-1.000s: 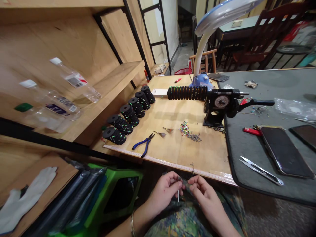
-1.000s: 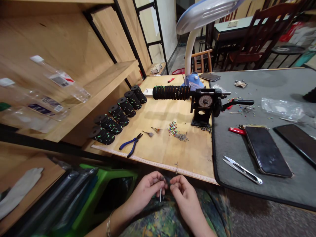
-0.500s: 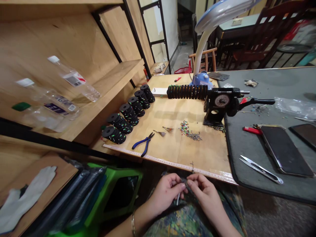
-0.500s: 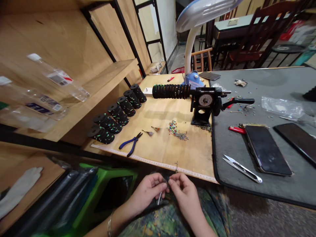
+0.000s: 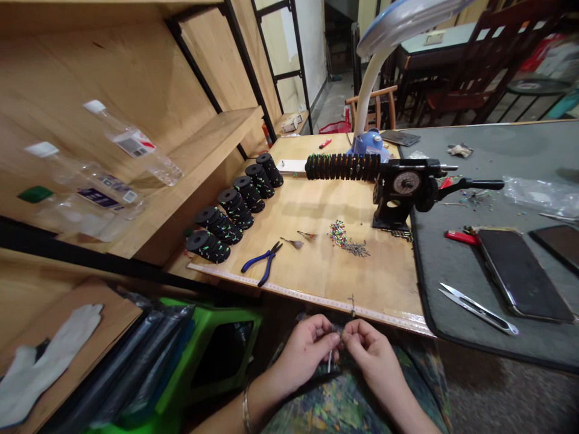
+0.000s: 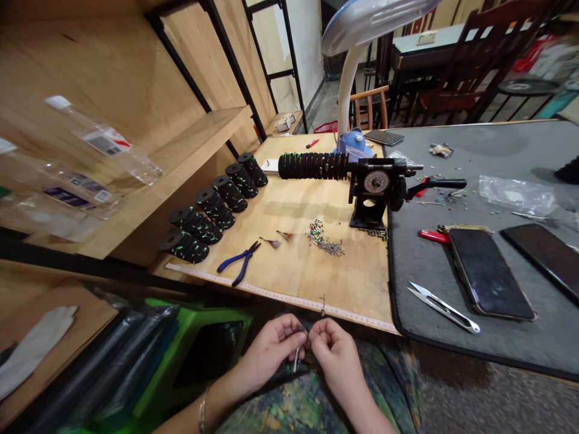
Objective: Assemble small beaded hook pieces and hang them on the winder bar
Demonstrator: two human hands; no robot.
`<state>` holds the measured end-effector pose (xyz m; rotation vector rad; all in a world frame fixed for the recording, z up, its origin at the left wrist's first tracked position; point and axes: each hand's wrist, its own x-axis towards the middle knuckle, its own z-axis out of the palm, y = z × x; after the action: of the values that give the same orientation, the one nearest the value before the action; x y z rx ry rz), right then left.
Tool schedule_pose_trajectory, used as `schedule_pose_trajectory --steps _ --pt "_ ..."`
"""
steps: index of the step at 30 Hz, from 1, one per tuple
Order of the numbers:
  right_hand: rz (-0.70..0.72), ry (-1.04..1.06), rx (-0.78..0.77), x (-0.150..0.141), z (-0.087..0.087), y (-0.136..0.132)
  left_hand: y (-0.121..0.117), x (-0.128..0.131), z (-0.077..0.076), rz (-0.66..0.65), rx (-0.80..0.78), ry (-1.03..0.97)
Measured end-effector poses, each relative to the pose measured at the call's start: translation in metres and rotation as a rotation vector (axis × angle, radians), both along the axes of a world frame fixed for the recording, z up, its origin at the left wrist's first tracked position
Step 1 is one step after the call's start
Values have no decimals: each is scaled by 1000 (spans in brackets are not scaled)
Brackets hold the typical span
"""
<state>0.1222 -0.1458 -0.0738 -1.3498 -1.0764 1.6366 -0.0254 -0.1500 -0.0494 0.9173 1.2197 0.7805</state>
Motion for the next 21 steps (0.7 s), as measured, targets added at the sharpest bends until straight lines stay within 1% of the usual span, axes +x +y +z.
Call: schedule_pose_trajectory --steps 6,12,15,18,21 --pt "5 61 -32 0 -2 0 0 2 1 -2 -2 11" --pt "-5 37 -25 0 -1 1 -1 3 -1 -10 33 73" --pt "-13 33 -32 0 -1 2 -1 3 -1 -13 36 53" --pt "-12 72 -39 -1 -1 2 0 3 1 0 17 10" --pt "5 96 -32 -2 0 2 1 4 2 19 20 14"
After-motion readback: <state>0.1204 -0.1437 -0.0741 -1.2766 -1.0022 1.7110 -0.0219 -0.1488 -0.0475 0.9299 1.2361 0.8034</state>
